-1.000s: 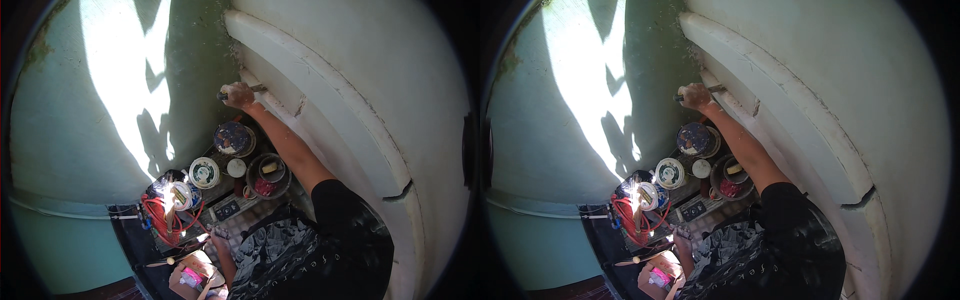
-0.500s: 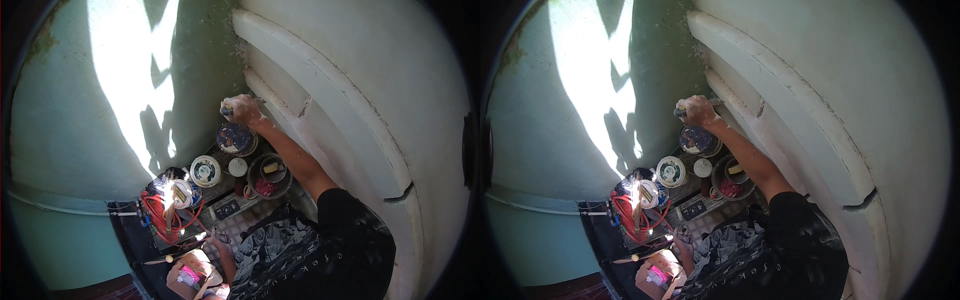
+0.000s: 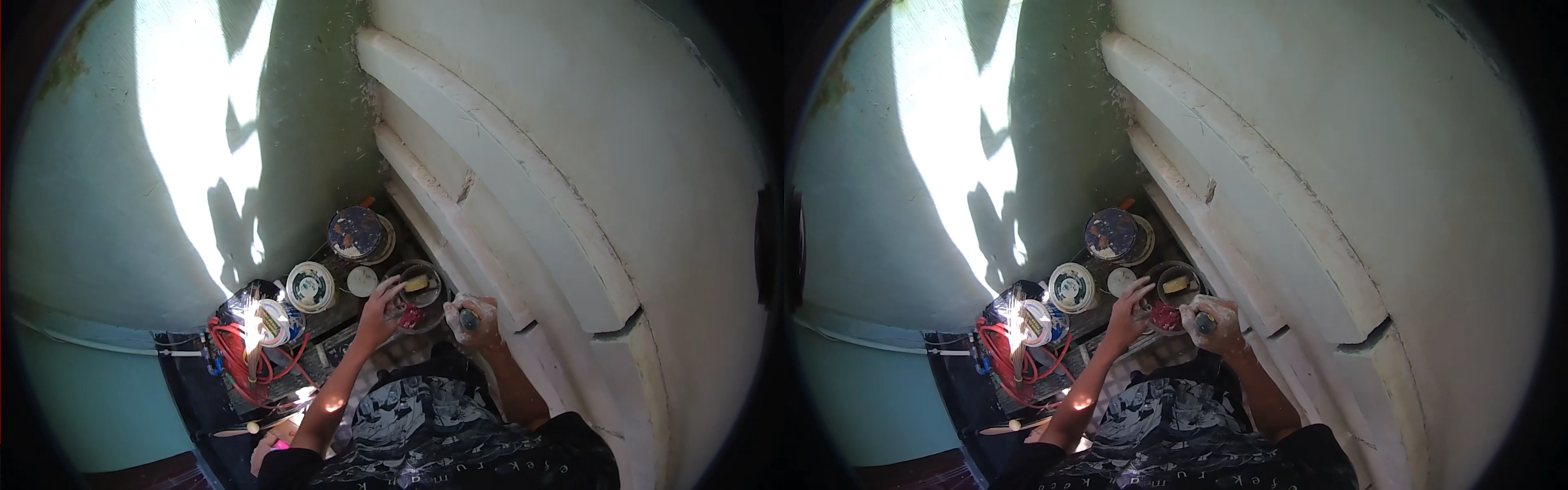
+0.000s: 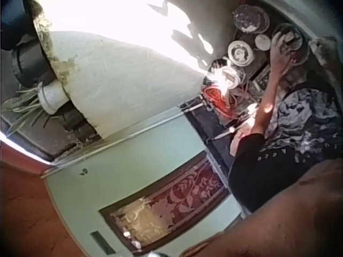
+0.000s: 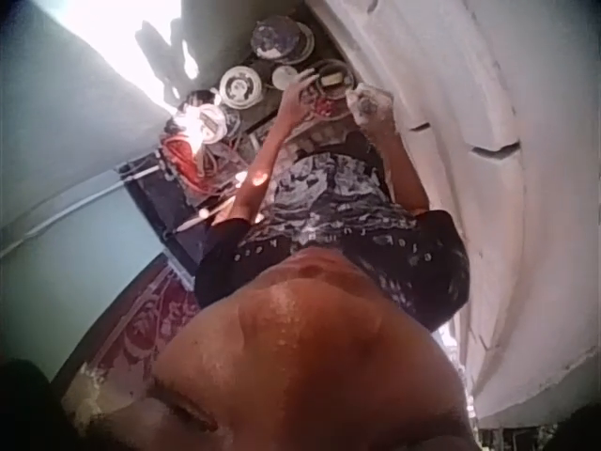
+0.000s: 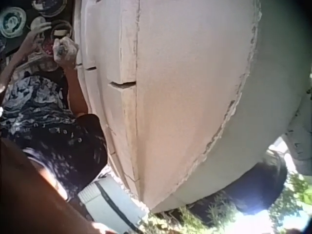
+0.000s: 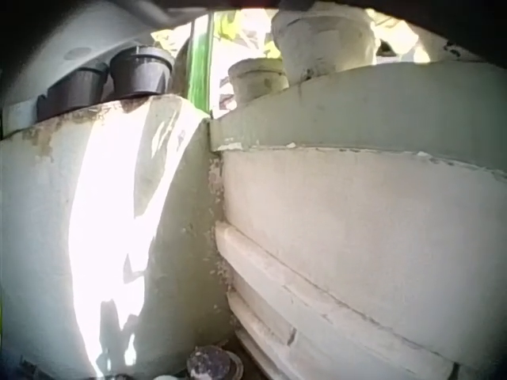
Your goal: Applying plaster or filler material to a wall using a spatula.
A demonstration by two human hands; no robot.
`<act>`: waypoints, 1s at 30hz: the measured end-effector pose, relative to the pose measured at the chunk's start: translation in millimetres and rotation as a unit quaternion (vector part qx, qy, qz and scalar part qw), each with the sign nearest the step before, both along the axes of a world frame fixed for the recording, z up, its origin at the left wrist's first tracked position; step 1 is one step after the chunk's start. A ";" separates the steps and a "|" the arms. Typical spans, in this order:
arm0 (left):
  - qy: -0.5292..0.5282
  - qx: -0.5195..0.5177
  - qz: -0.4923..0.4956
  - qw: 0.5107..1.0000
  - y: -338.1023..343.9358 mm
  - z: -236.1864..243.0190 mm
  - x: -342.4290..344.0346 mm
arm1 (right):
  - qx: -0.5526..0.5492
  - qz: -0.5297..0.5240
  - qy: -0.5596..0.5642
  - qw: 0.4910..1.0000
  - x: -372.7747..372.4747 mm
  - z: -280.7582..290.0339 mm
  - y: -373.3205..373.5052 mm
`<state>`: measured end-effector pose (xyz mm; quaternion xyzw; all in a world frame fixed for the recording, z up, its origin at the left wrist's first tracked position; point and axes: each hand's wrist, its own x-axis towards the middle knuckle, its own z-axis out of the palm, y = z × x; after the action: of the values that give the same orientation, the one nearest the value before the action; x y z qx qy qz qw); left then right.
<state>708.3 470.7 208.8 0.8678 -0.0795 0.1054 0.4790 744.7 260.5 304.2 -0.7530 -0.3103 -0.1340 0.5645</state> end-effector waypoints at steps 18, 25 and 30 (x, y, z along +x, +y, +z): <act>-0.158 0.395 -0.094 0.900 11.5 49.5 194.6 | -0.085 -0.251 0.007 0.964 -74.7 -17.9 -95.9; -0.189 0.322 0.095 0.923 22.4 55.4 206.9 | -0.040 -0.264 0.109 0.957 -69.6 -25.9 -95.0; -0.174 0.296 -0.102 0.934 -1.2 49.0 188.1 | -0.105 -0.242 0.066 0.962 -55.7 -30.8 -99.2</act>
<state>896.4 469.6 257.8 0.9257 -0.2769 0.1768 0.1873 688.9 161.4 273.5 -0.8677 -0.0928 -0.1831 0.4526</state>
